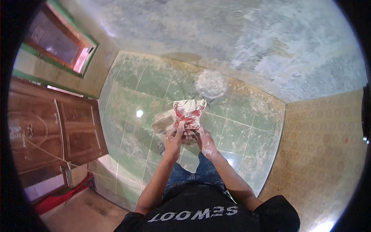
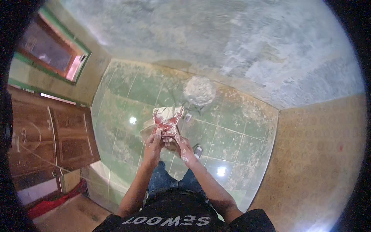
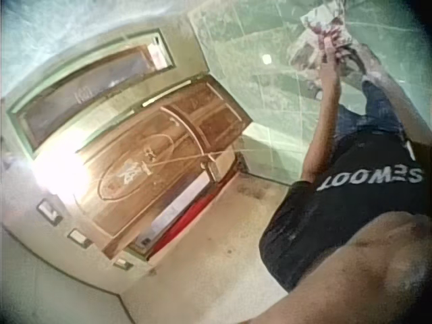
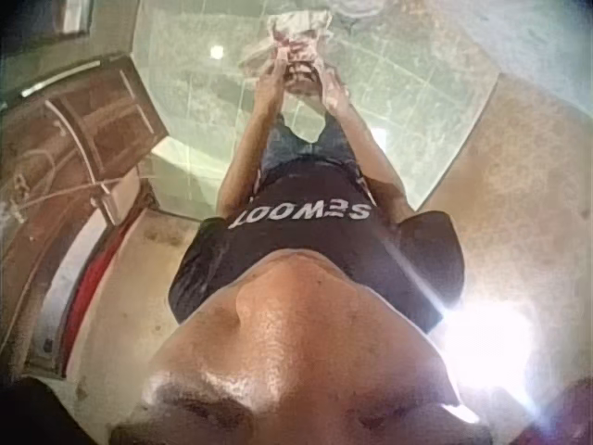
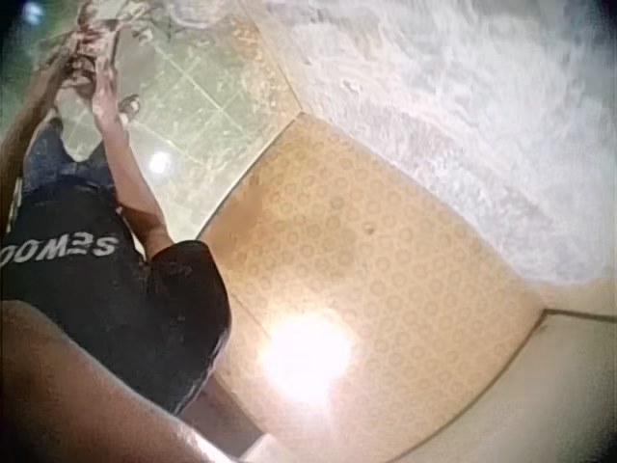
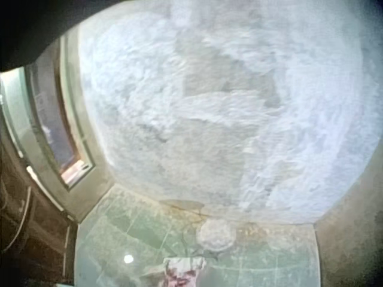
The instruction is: The person applies putty to a wall using a spatula or putty knife.
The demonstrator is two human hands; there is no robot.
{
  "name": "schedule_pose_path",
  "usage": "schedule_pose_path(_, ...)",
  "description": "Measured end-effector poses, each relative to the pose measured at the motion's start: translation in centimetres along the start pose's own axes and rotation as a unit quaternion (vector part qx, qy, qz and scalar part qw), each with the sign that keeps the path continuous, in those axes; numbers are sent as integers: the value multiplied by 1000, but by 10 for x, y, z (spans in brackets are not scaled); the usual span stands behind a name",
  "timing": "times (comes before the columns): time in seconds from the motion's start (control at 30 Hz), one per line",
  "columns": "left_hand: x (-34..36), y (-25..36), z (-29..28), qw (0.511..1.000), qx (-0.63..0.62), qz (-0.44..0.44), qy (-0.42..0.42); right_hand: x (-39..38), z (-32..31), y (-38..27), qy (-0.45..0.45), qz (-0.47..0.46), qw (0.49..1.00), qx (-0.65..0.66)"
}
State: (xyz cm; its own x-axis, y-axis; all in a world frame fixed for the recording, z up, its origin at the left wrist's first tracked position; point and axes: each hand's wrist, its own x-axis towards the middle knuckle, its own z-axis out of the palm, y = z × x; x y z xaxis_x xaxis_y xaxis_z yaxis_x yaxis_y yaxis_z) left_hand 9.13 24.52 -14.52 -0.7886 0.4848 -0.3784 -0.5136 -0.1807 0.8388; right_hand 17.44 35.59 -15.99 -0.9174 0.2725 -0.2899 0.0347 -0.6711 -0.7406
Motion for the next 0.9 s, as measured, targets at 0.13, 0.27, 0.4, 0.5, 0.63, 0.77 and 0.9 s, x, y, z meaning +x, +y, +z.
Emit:
schedule_pose_path(0.13, -7, -6, 130, 1000, 15, 5, -17, -27, -72, -54, 88, -112, 985, -95)
schedule_pose_path(0.27, -15, -8, 209, 990, 110, 35, -76, -47, -85, -130, 145, -98, 984, 6)
schedule_pose_path(0.4, 7, -23, 221, 906, 344, 66, -237, -39, -127, -170, 226, -244, 943, 15)
schedule_pose_path(0.5, 14, -24, 188, 931, 288, -32, -223, -8, -211, -172, 178, -260, 949, 20)
schedule_pose_path(0.63, 49, -31, 82, 926, 355, 47, -121, 3, -250, -216, 110, -266, 958, -21)
schedule_pose_path(0.77, 66, -7, 0, 935, 354, -31, 17, 8, -269, -261, 139, -383, 900, -157)
schedule_pose_path(0.9, 120, 43, -66, 943, 326, -31, 67, 20, -236, -333, 323, -271, 902, -94)
